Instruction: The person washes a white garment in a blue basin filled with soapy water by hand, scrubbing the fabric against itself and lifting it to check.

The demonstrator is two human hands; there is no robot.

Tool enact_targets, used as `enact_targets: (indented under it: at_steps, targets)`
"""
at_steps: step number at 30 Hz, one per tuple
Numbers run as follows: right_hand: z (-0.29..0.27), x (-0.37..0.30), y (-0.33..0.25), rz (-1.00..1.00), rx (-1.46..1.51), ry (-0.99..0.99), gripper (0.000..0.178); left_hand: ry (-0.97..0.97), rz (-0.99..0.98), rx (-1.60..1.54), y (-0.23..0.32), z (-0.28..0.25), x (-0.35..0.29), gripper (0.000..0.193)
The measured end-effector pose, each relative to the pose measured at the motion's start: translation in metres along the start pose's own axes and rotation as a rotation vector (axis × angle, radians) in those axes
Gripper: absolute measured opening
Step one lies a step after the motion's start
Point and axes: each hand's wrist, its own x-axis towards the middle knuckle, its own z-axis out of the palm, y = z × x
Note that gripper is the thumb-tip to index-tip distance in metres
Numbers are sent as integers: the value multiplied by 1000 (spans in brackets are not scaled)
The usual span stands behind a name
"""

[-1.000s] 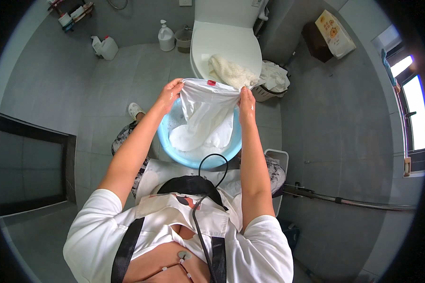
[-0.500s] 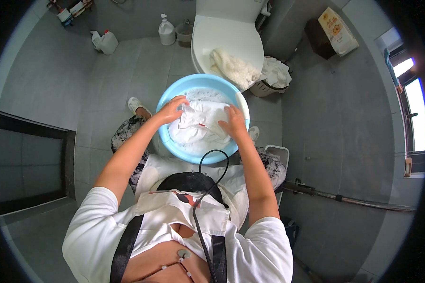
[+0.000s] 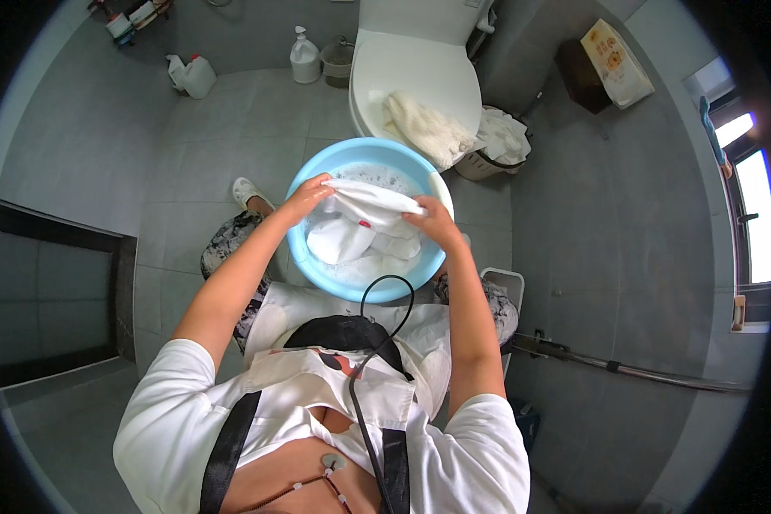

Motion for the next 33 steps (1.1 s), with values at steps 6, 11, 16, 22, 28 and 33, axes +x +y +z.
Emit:
enact_targets:
  at_steps: [6,11,16,22,28,33]
  targets:
    - [19,3,-4,162,806,118,26,-25,-162,-810,-2,18,0,33]
    - [70,22,-18,10,515,545,22,125,-339,-1085,-9,62,14,34]
    - [105,-1,-73,-428,22,736,15,34,-449,-1084,21,87,5,33]
    - [95,19,-51,-254,3,838,20,167,-382,-740,35,104,0,29]
    - [119,14,-71,-357,33,846,20,-74,-167,-668,20,92,-6,24]
    - [71,39,-11,-16,-15,720,27,-34,-337,-731,15,90,-5,34]
